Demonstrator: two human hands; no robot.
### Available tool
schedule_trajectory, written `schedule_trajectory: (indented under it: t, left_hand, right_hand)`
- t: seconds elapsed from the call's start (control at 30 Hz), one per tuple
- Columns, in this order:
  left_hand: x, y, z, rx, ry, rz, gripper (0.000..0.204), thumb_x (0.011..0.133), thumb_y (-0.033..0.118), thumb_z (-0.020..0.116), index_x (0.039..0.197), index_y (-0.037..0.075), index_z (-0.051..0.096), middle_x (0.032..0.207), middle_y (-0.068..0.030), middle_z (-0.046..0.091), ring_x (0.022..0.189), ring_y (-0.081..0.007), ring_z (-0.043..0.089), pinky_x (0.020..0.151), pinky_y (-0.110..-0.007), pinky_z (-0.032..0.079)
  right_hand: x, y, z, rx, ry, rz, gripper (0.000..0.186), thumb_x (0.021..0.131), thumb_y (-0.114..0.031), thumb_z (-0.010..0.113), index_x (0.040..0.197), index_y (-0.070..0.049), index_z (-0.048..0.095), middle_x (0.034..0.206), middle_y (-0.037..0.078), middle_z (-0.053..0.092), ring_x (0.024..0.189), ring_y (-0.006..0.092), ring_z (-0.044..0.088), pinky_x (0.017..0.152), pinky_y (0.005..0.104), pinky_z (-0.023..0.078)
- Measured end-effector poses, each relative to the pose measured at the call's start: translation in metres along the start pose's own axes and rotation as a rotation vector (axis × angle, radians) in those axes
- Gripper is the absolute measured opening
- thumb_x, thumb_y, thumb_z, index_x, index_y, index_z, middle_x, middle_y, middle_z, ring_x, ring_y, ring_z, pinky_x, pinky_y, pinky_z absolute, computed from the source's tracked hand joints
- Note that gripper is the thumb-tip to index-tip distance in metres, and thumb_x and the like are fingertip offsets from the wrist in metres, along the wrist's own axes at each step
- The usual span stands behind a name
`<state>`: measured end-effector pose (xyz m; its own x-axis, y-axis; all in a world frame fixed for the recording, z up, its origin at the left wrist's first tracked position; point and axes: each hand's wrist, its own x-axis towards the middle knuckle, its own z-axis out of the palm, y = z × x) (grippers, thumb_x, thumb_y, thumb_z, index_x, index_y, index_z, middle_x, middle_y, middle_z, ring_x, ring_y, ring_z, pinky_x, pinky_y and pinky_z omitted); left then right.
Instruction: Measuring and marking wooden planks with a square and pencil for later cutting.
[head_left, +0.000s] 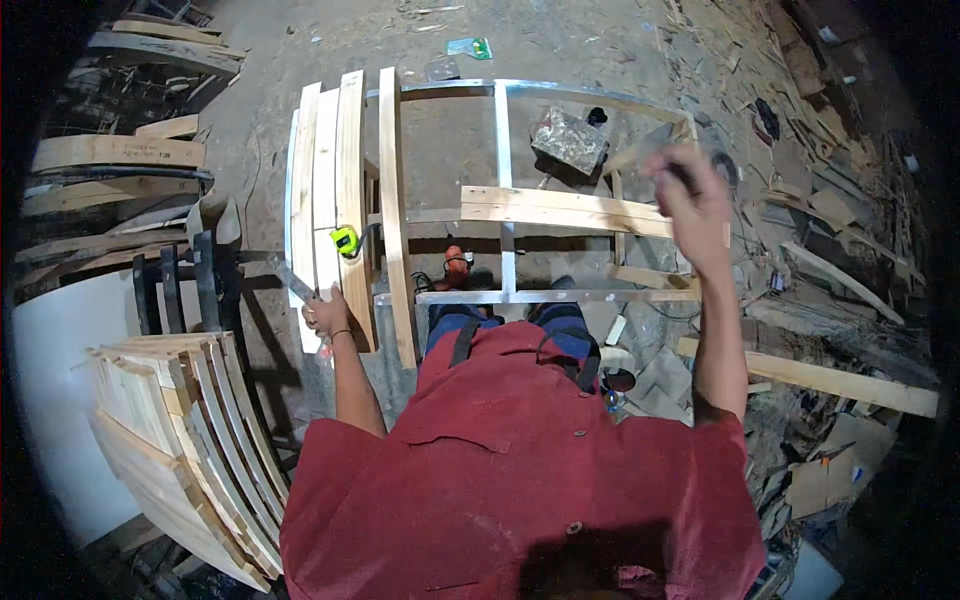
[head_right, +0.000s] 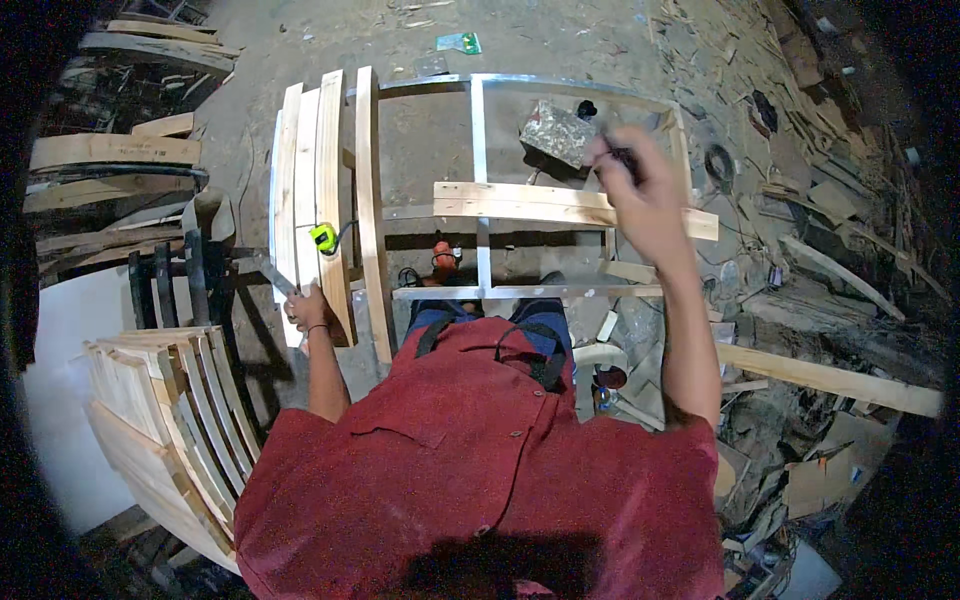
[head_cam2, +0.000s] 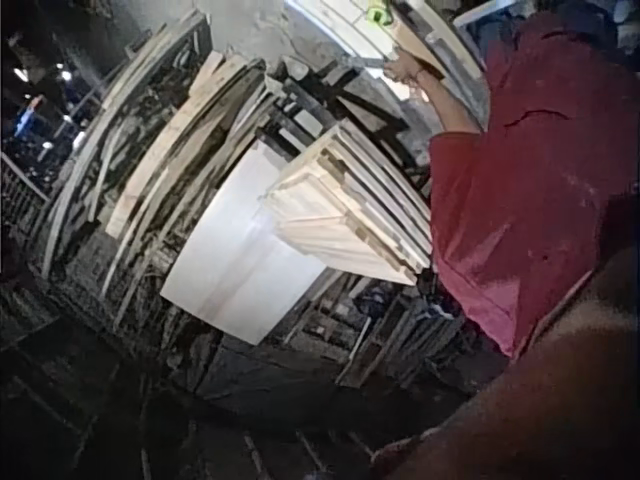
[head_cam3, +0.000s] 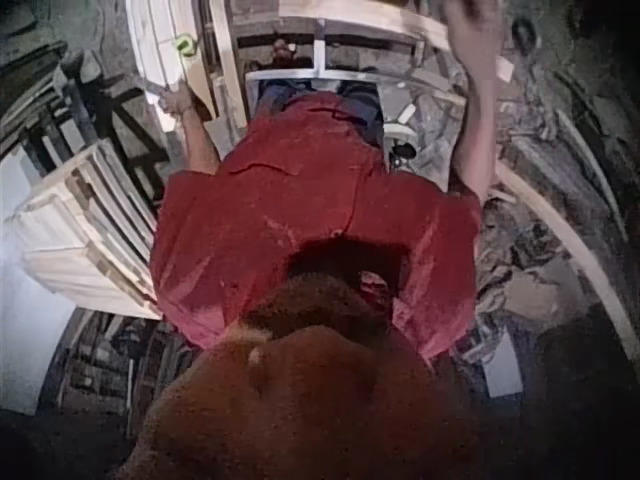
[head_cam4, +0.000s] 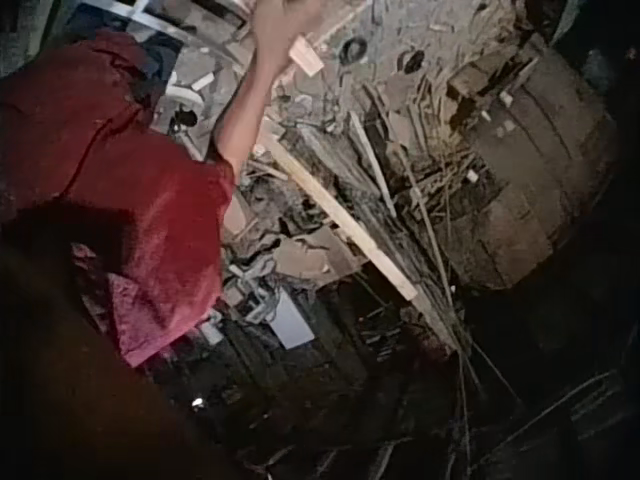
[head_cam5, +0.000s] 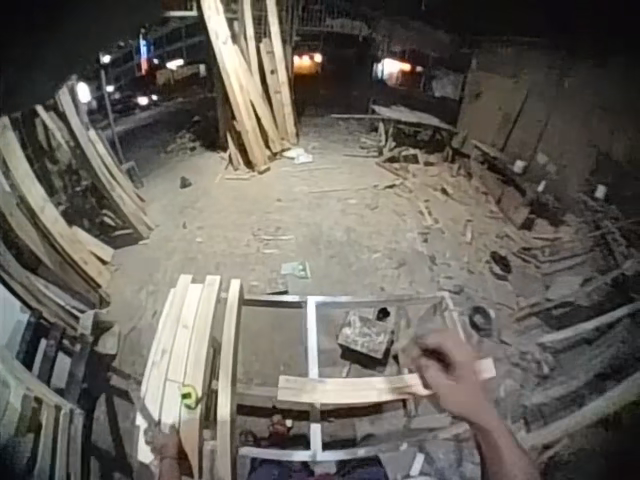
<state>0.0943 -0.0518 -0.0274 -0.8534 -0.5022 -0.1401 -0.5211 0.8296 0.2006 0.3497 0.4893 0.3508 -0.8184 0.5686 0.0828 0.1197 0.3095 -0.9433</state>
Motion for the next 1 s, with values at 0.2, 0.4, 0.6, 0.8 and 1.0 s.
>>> schedule_trajectory:
  t: [0.2,0.4,0.6,0.8,1.0]
  left_hand:
    - [-0.066,0.075,-0.025,-0.786,-0.171,0.729,0.036,0.092,0.019,0.072,0.120,-0.003,0.063,0.108,-0.0183,0.068,0.101,-0.0302,0.065,0.091,-0.040,0.049]
    - [-0.174,0.189,0.048,-0.953,-1.068,0.162,0.055,0.099,0.039,0.068,0.141,0.005,0.055,0.124,-0.0092,0.065,0.112,-0.0185,0.064,0.089,-0.032,0.056]
    - [-0.216,0.229,0.093,-1.239,-1.134,-0.115,0.059,0.092,0.042,0.076,0.136,0.008,0.058,0.101,-0.0027,0.066,0.081,-0.0159,0.063,0.073,-0.030,0.056]
    - [-0.217,0.234,0.108,-0.503,-0.565,0.065,0.083,0.083,0.066,0.073,0.119,-0.008,0.066,0.121,-0.0292,0.067,0.107,-0.0399,0.068,0.092,-0.044,0.053]
    - [-0.243,0.232,0.125,-0.521,-0.353,0.083,0.087,0.090,0.070,0.059,0.122,-0.011,0.063,0.119,-0.0345,0.065,0.115,-0.0452,0.063,0.097,-0.047,0.050]
  right_hand:
    - [0.058,0.249,-0.035,-0.776,-0.633,0.185,0.033,0.084,-0.016,0.072,0.113,-0.002,0.067,0.096,0.015,0.072,0.086,0.0226,0.066,0.081,0.0389,0.053]
    - [0.113,0.426,-0.056,-1.006,-1.198,0.489,0.041,0.074,-0.022,0.081,0.111,-0.006,0.072,0.088,0.012,0.074,0.078,0.0250,0.068,0.073,0.0463,0.054]
    - [0.138,0.424,-0.062,-0.956,-1.408,0.314,0.052,0.066,-0.017,0.084,0.114,-0.004,0.070,0.080,0.013,0.072,0.072,0.0259,0.066,0.064,0.0463,0.052]
    - [0.103,0.384,-0.079,-0.986,-0.959,-0.014,0.063,0.075,-0.029,0.083,0.129,-0.008,0.059,0.114,0.021,0.061,0.103,0.0408,0.065,0.085,0.0505,0.055]
    - [0.085,0.348,-0.089,-0.950,-0.920,-0.019,0.119,0.066,-0.060,0.087,0.155,-0.008,0.028,0.148,0.026,0.042,0.104,0.0454,0.066,0.083,0.0511,0.056]
